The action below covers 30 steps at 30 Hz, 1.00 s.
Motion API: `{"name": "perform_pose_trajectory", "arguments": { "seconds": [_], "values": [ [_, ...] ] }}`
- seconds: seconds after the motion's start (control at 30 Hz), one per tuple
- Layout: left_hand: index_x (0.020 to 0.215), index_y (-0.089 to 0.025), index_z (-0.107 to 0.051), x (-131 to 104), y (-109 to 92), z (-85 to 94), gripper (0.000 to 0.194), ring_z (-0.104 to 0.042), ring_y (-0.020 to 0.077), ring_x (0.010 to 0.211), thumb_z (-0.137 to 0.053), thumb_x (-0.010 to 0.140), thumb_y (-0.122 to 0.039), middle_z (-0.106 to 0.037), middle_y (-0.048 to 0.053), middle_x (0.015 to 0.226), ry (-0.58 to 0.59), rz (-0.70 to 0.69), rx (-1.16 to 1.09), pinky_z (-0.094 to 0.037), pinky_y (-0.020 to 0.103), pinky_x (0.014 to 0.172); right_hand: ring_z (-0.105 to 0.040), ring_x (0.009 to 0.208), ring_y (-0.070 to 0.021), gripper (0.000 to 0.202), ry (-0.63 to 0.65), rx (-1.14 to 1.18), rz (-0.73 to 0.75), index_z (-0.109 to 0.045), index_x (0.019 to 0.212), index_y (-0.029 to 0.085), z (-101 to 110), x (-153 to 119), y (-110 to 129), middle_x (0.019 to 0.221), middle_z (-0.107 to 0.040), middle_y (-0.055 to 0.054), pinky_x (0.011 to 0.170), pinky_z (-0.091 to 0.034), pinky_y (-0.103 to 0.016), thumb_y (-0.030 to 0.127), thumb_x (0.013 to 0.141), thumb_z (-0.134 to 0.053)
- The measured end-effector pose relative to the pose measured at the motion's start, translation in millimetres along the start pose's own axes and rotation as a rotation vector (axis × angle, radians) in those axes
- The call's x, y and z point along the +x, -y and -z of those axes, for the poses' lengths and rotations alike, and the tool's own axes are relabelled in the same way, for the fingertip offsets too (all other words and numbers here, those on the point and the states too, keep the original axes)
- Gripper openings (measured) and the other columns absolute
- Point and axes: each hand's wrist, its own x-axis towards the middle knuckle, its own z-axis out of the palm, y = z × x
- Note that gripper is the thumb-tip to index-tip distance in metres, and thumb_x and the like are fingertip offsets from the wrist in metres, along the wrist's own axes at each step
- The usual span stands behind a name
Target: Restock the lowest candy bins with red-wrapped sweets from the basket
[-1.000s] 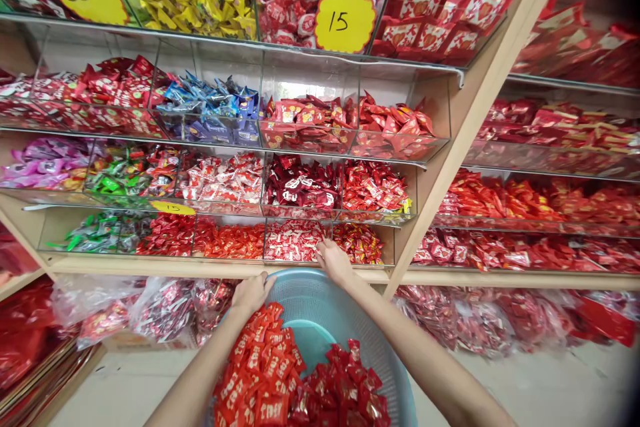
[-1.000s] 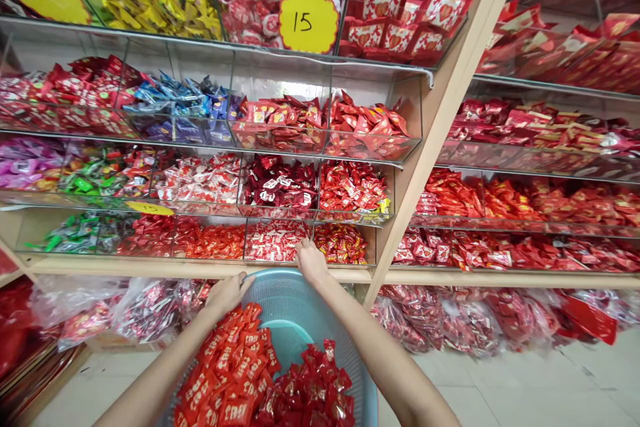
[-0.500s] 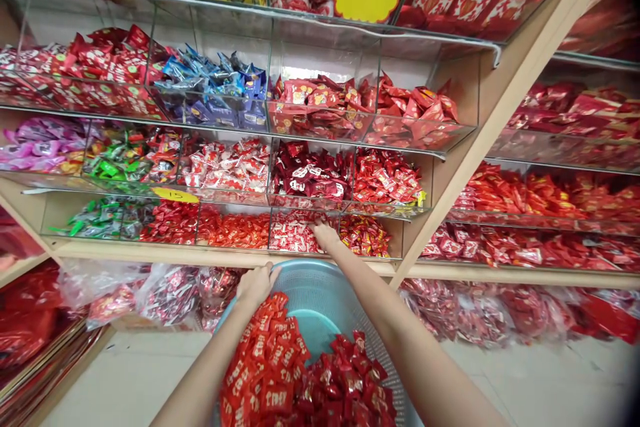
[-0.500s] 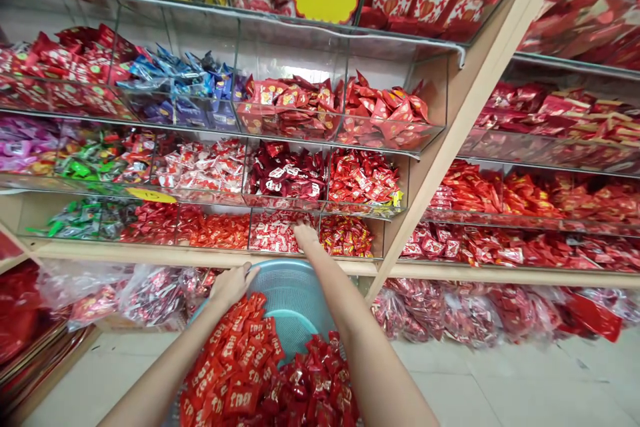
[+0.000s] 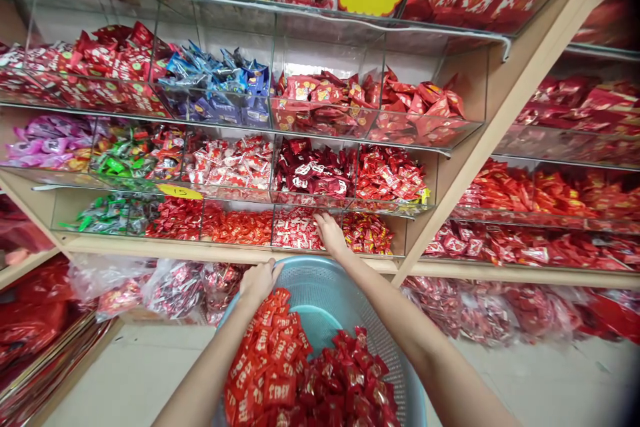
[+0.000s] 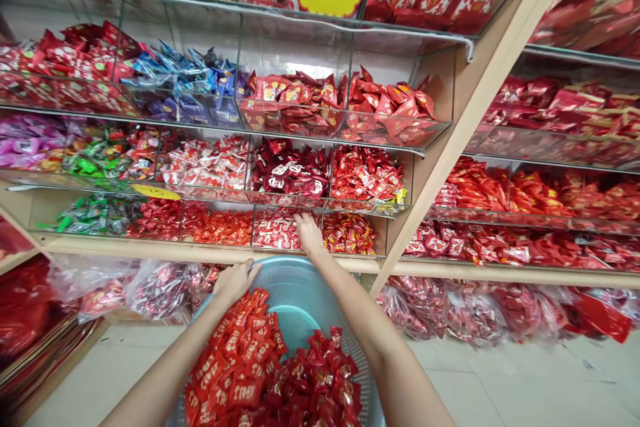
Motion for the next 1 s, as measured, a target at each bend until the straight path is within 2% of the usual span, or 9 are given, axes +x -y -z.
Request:
{"name": "perform_pose_trajectory", "arguments": {
  "seconds": [0.1,0.17,0.3,0.37,0.47,0.63,0.83,1.0],
  "values": [
    [0.106,-0.02,-0.054,0,0,-0.7,0.061,-0.062,0.0256,0.084,-0.01,0.084,-0.057,-0.066,0.013,0.089,0.001,0.003,-0.007,-0.044,0.036,0.072,-0.044,0.109,-0.0161,0.036,-0.042,0.301,0.091,-0.044,0.122,0.021,1,-34,9,0.12,-0.048,-0.008,0.093,-0.035,-0.029,0.022,0.087,-0.036],
    [0.106,-0.02,-0.054,-1,-2,-1.0,0.061,-0.062,0.025,0.085,-0.01,0.084,-0.057,-0.066,0.013,0.089,0.002,0.008,-0.013,-0.043,0.035,0.073,-0.051,0.1,-0.0162,0.034,0.029,0.53,0.04,-0.05,0.117,0.021,-9,-63,15,0.11,-0.056,-0.006,0.089,-0.039,-0.03,0.029,0.084,-0.044],
    [0.105,-0.02,-0.055,-1,-5,-0.4,0.06,-0.062,0.025,0.086,-0.012,0.084,-0.057,-0.066,0.013,0.089,-0.001,0.016,-0.015,-0.043,0.035,0.073,-0.059,0.071,-0.0154,0.035,0.384,0.976,-0.324,-0.058,0.103,0.017,-48,-111,19,0.084,-0.064,-0.002,0.064,-0.05,-0.028,0.034,0.072,-0.058],
    [0.104,-0.02,-0.055,-1,-6,0.0,0.061,-0.062,0.0254,0.085,-0.012,0.084,-0.057,-0.066,0.013,0.089,-0.006,0.016,-0.011,-0.043,0.035,0.073,-0.058,0.062,-0.0126,0.029,0.498,1.065,-0.491,-0.06,0.092,0.017,-67,-123,18,0.077,-0.063,0.001,0.058,-0.05,-0.026,0.032,0.067,-0.063],
    [0.104,-0.02,-0.055,-1,-4,-0.3,0.061,-0.062,0.026,0.084,-0.01,0.084,-0.057,-0.066,0.012,0.089,-0.01,0.003,-0.004,-0.044,0.036,0.072,-0.056,0.056,-0.01,0.019,0.59,1.058,-0.642,-0.06,0.081,0.017,-82,-129,15,0.068,-0.062,0.004,0.053,-0.05,-0.023,0.025,0.064,-0.065],
    [0.104,-0.021,-0.054,0,-1,-2.9,0.064,-0.062,0.0267,0.083,-0.007,0.083,-0.058,-0.066,0.013,0.088,-0.014,-0.007,0.003,-0.044,0.038,0.072,-0.057,0.056,-0.01,0.013,0.685,1.061,-0.73,-0.056,0.076,0.017,-83,-123,13,0.063,-0.06,0.004,0.054,-0.051,-0.024,0.018,0.065,-0.062],
    [0.108,-0.021,-0.053,2,-2,-5.1,0.065,-0.062,0.027,0.085,-0.006,0.083,-0.058,-0.066,0.014,0.091,-0.014,-0.005,0.006,-0.044,0.038,0.072,-0.06,0.057,-0.0122,0.02,0.573,0.965,-0.78,-0.045,0.073,0.018,-92,-123,19,0.061,-0.059,0.004,0.052,-0.052,-0.025,0.018,0.065,-0.063],
    [0.108,-0.02,-0.053,2,-2,-4.9,0.064,-0.062,0.0262,0.085,-0.008,0.083,-0.058,-0.066,0.014,0.092,-0.007,-0.002,0.009,-0.043,0.037,0.073,-0.053,0.042,-0.0129,0.027,0.519,0.818,-0.768,-0.041,0.063,0.019,-99,-127,19,0.046,-0.05,0.005,0.036,-0.046,-0.022,0.022,0.061,-0.068]
  ]
}}
